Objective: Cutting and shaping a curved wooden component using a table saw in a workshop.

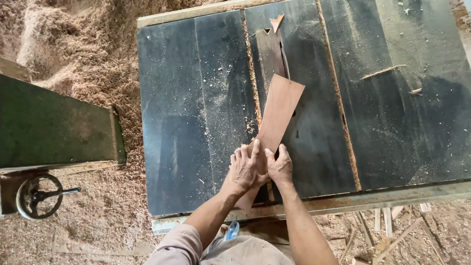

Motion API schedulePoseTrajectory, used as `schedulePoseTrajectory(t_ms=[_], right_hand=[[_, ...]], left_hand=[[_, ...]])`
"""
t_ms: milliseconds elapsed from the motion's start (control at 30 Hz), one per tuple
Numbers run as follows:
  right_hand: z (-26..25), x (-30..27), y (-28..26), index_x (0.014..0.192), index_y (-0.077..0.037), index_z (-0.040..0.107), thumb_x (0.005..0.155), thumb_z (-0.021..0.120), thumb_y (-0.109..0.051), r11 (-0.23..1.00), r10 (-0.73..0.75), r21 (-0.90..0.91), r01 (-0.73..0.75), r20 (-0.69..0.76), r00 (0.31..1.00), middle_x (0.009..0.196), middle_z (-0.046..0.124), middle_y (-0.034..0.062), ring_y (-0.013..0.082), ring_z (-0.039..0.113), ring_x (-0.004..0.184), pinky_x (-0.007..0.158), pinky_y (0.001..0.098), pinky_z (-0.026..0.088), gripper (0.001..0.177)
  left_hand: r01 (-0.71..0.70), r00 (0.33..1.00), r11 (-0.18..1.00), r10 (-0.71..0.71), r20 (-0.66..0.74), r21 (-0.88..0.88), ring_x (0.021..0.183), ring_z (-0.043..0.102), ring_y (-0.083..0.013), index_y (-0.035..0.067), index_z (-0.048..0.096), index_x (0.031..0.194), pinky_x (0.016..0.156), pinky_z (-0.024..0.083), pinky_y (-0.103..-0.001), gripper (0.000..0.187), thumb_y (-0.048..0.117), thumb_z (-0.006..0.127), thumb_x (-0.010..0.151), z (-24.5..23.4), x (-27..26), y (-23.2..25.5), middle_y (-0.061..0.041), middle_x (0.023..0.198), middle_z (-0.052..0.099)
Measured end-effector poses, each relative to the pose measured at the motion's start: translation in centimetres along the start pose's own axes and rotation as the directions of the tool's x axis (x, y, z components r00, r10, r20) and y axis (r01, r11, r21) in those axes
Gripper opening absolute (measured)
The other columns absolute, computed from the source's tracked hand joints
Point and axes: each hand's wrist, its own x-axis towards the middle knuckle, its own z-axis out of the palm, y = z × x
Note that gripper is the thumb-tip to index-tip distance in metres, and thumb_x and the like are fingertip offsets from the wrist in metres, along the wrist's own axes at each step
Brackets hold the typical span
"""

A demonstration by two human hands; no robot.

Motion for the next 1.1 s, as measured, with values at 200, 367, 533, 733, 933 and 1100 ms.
schedulePoseTrajectory(t_ms=[200,367,533,733,933,1100], right_hand=[[0.1,0.1,0.1,0.139,-0.003,0.056,0.092,0.069,-0.052,1.0,-0.009,-0.004,0.009,-0.002,1.0,0.128,0.064,0.0289,0.0451,0.06,0.124,0.103,0.0529,0.052,0.069],[-0.6,-1.0,-0.2,0.139,-0.003,0.056,0.093,0.069,-0.052,1.0,-0.01,-0.006,0.01,0.001,1.0,0.127,0.063,0.0292,0.0464,0.06,0.123,0.102,0.0535,0.052,0.069],[-1.6,-3.4,0.2,0.14,-0.005,0.055,0.094,0.067,-0.052,0.999,0.039,-0.037,-0.039,0.02,0.999,0.128,0.064,0.027,0.044,0.061,0.124,0.103,0.0532,0.052,0.068],[-2.4,-5.2,0.6,0.141,-0.005,0.054,0.094,0.066,-0.051,0.997,0.037,-0.075,-0.036,0.02,0.999,0.127,0.063,0.0264,0.0456,0.061,0.121,0.101,0.0547,0.053,0.067],[-2.5,-5.2,0.4,0.14,-0.005,0.054,0.092,0.069,-0.05,0.994,0.023,-0.109,-0.022,0.014,1.0,0.123,0.062,0.0251,0.0457,0.062,0.12,0.099,0.0551,0.054,0.067],[-2.3,-3.6,0.7,0.139,-0.004,0.054,0.093,0.067,-0.051,0.995,0.009,-0.101,-0.007,0.017,1.0,0.12,0.061,0.0258,0.0479,0.062,0.117,0.096,0.0572,0.055,0.067]], left_hand=[[0.031,0.998,1.0,-0.031,0.048,-0.003,0.118,0.049,-0.0412,0.015,0.027,0.16,0.091,0.041,-0.047,0.126,0.081,0.062,0.06,0.1,0.0,0.0,-0.018,0.125,0.044],[0.053,0.995,0.999,-0.053,0.086,-0.002,0.118,0.048,-0.0389,0.015,0.027,0.161,0.093,0.04,-0.046,0.121,0.079,0.062,0.065,-0.7,-1.1,0.6,-0.018,0.125,0.045],[0.041,0.995,0.999,-0.039,0.088,-0.017,0.119,0.049,-0.0422,0.012,0.028,0.16,0.094,0.042,-0.05,0.118,0.077,0.062,0.068,-0.6,-3.3,1.6,-0.019,0.124,0.045],[0.036,0.999,0.999,-0.036,-0.007,-0.023,0.115,0.049,-0.0397,0.012,0.032,0.159,0.089,0.042,-0.047,0.113,0.063,0.07,0.065,0.1,-4.4,2.3,-0.018,0.122,0.045],[0.03,0.999,0.999,-0.03,-0.019,-0.013,0.113,0.048,-0.0407,0.012,0.032,0.159,0.089,0.041,-0.048,0.122,0.061,0.074,0.056,0.7,-3.9,2.4,-0.019,0.122,0.045],[0.021,1.0,0.999,-0.02,0.024,-0.043,0.115,0.048,-0.0417,0.009,0.031,0.159,0.092,0.043,-0.049,0.127,0.062,0.076,0.052,1.6,-2.5,2.1,-0.019,0.122,0.045]])
